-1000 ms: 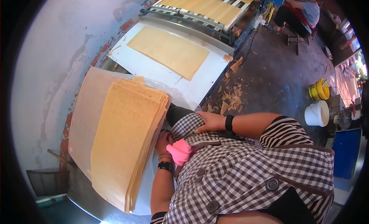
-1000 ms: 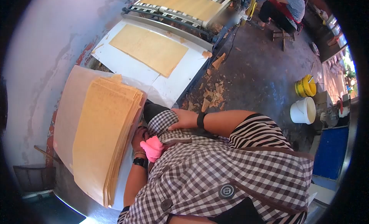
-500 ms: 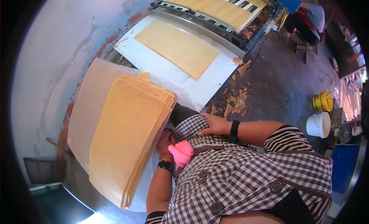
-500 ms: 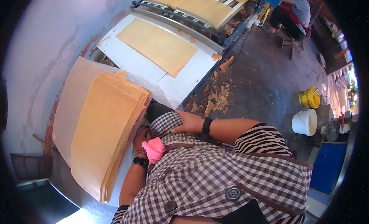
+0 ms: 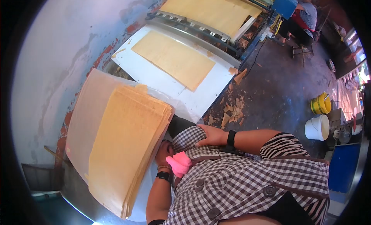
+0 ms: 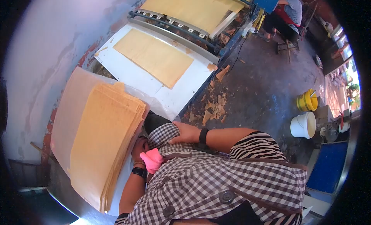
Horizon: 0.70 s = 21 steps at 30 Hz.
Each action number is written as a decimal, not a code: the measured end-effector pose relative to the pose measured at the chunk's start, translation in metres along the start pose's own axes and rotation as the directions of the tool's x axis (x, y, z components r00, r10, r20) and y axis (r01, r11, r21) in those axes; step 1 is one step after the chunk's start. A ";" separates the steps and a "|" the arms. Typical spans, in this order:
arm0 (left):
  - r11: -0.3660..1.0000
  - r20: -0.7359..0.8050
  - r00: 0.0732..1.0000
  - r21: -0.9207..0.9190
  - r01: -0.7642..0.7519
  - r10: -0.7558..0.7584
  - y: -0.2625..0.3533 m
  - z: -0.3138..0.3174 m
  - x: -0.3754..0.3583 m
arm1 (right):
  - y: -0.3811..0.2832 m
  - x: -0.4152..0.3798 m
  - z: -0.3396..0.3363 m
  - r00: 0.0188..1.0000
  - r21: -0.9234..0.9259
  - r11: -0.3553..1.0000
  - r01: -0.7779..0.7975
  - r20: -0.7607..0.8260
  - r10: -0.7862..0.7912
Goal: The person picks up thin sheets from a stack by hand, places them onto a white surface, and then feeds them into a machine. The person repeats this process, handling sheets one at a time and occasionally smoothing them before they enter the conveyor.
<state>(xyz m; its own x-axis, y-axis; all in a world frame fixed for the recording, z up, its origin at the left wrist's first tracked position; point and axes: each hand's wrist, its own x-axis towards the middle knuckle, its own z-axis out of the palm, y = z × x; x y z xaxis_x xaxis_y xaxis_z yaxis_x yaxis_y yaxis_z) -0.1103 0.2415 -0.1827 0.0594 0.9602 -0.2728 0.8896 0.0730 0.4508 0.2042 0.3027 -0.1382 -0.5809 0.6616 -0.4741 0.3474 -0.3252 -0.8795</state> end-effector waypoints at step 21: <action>1.000 -0.147 0.989 -0.005 0.023 -0.023 0.055 0.052 -0.009 | 0.134 0.142 -0.196 0.832 0.961 0.179 0.211 -0.273 0.483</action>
<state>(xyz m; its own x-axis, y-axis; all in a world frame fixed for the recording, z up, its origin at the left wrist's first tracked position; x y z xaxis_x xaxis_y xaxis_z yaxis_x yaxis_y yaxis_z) -0.0379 0.2226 -0.1996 -0.0285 0.9874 -0.1557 0.8884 0.0964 0.4489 0.3126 0.4853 -0.3152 -0.1146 0.5778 -0.8081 -0.7676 -0.5678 -0.2972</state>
